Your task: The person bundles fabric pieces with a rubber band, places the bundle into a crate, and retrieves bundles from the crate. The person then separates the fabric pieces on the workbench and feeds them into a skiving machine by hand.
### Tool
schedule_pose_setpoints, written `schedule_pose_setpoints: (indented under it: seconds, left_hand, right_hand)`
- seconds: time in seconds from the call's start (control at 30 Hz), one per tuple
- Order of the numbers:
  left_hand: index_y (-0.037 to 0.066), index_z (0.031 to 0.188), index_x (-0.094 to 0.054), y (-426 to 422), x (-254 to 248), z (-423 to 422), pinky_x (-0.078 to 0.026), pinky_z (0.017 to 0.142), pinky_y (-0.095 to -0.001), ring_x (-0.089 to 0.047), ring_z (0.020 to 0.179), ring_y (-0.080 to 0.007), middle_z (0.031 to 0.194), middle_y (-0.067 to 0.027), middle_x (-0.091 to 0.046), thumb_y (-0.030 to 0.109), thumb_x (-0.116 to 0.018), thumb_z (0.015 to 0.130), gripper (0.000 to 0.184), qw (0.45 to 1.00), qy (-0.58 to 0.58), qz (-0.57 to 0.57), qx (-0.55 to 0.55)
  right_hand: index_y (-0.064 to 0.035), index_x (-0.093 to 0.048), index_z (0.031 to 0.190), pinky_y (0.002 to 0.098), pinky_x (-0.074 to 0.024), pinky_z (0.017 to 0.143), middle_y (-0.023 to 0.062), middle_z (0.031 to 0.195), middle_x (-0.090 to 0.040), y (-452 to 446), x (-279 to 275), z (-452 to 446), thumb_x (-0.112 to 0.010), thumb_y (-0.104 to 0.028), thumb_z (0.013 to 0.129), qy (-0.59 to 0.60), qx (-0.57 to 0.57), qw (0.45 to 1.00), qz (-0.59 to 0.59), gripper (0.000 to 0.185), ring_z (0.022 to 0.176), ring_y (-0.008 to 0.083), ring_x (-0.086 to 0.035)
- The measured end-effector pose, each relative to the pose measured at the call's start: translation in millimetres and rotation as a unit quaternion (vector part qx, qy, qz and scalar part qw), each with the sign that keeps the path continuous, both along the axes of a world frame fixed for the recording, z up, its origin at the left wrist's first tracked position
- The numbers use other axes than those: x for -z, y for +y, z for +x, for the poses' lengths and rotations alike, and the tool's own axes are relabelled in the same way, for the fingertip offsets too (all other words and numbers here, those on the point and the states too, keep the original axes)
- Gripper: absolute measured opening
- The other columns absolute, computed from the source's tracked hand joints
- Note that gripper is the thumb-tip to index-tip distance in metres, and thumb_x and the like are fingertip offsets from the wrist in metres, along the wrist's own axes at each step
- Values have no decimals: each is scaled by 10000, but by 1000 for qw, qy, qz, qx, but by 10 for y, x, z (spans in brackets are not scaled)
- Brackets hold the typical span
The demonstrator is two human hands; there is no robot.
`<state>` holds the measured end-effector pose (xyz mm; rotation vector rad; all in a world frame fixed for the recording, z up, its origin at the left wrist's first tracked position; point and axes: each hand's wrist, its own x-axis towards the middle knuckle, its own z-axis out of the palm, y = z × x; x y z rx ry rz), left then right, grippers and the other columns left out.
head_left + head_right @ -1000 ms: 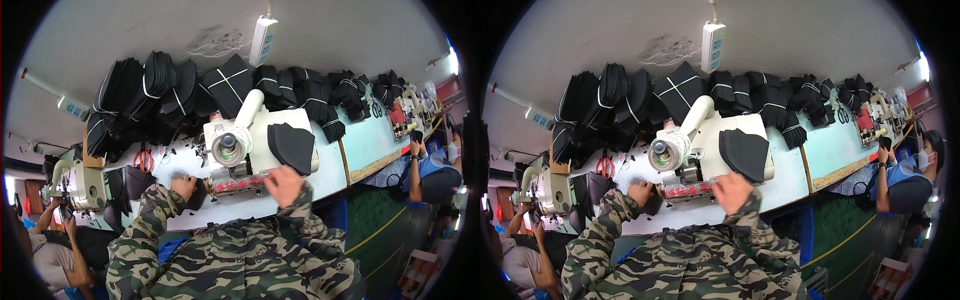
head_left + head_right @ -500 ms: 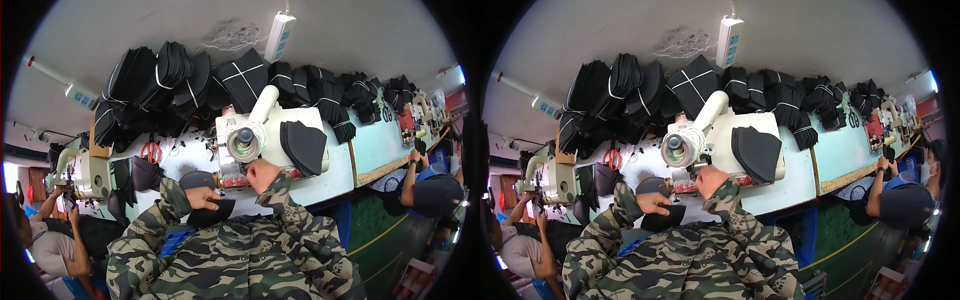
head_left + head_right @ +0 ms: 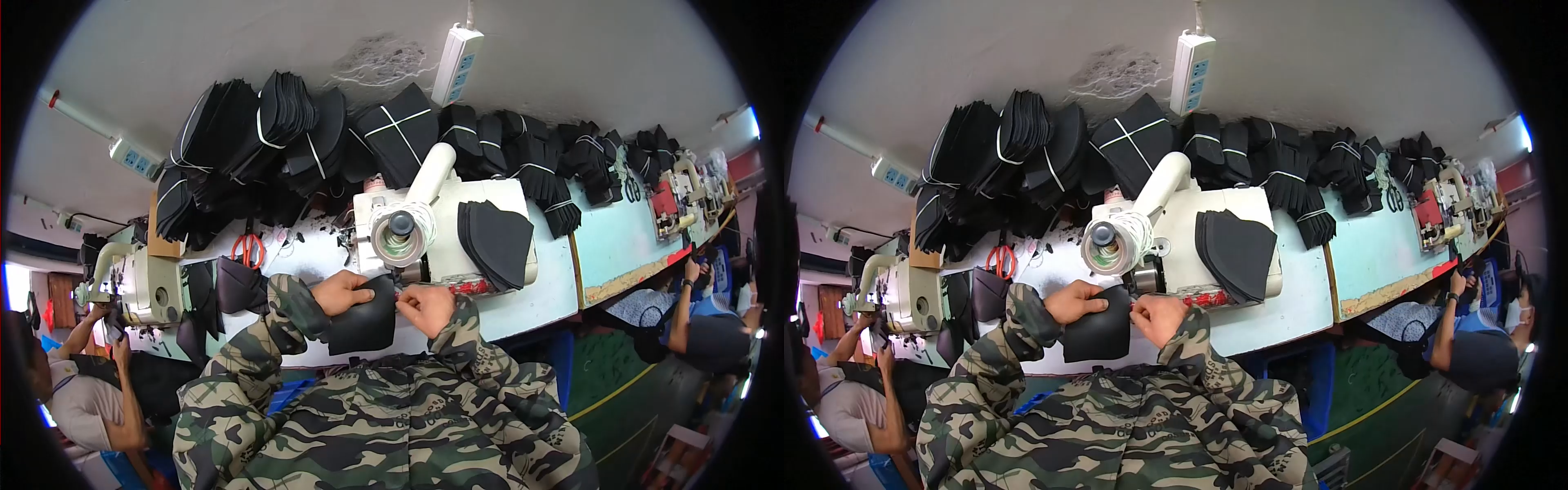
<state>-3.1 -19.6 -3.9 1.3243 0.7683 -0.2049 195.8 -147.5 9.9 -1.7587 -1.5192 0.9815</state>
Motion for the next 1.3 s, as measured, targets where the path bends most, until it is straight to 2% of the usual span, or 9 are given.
schedule_pose_setpoints:
  seconds: [0.4, 0.53, 0.57, 0.77, 0.87, 0.93, 1.0, 1.07, 1.3]
  left_hand:
    - [-49, 921, -636, 0, 284, 371, -439, 639, -273, -527, 653, -89, 732, -37, -625, 165, -553, 890, 233, 988, -93, 98, -79]
    - [-17, 995, -607, -77, 156, 409, -454, 424, -256, -540, 470, -115, 692, -73, -605, 160, -502, 924, 217, 990, -38, 6, -138]
    - [-1, 1001, -584, -56, -325, 510, -401, 315, -237, -503, 368, -119, 626, -62, -576, 161, -477, 936, 205, 987, 65, -58, -134]
    - [5, 916, -573, 135, -262, 470, -378, 311, -235, -477, 339, -105, 527, -27, -521, 189, -455, 947, 221, 997, 60, -26, -41]
    - [24, 939, -574, 356, -171, 304, -425, 353, -297, -514, 363, -174, 529, -67, -548, 223, -459, 937, 229, 989, 2, 52, -135]
    - [44, 990, -568, 461, 347, -21, -493, 481, -373, -612, 523, -270, 626, -128, -611, 262, -508, 898, 244, 827, 121, 547, -46]
    - [62, 1046, -552, 289, 418, -284, -511, 605, -431, -646, 723, -342, 809, -181, -647, 265, -564, 851, 282, 785, 286, 517, 186]
    - [68, 1067, -542, 72, 562, -490, -514, 646, -432, -648, 796, -331, 959, -177, -633, 272, -593, 823, 321, 752, 316, 495, 300]
    - [104, 976, -515, -224, 812, -686, -495, 557, -418, -629, 661, -298, 909, -109, -588, 235, -650, 776, 275, 725, 256, 608, 196]
  right_hand:
    - [-25, -610, 914, 406, -463, 665, 111, 774, -599, 307, -225, 422, -719, -224, 689, -221, -60, 966, 121, 318, 737, 289, -571]
    - [-51, -612, 918, 430, -491, 686, 123, 779, -629, 375, -340, 366, -686, -286, 725, -263, -78, 961, -24, 313, 781, 319, -608]
    - [-36, -610, 923, 440, -492, 688, 142, 775, -643, 342, -364, 347, -667, -271, 747, -257, -78, 961, -68, 299, 770, 344, -621]
    - [9, -633, 934, 384, -481, 650, 175, 791, -642, -184, -200, 431, -669, -221, 761, -64, -7, 998, 4, 290, 713, 348, -618]
    - [9, -638, 944, 339, -463, 632, 137, 728, -609, -319, -433, 649, -659, -121, 769, 37, 19, 999, 8, 219, 653, 285, -593]
    - [-25, -653, 929, 345, -464, 644, 133, 800, -608, -320, -668, 819, -639, -96, 776, -74, 158, 976, 131, 169, 719, 311, -588]
    - [-35, -656, 918, 352, -459, 639, 104, 825, -587, -270, -920, 913, -643, -65, 761, -195, 272, 908, 252, 161, 741, 304, -569]
    - [-41, -655, 909, 366, -455, 643, 96, 840, -581, -230, -760, 1036, -654, -65, 747, -290, 211, 908, 218, 164, 752, 297, -559]
    - [-24, -638, 896, 369, -465, 674, 100, 803, -596, -279, -426, 586, -704, -110, 716, -225, 122, 951, 175, 211, 773, 286, -575]
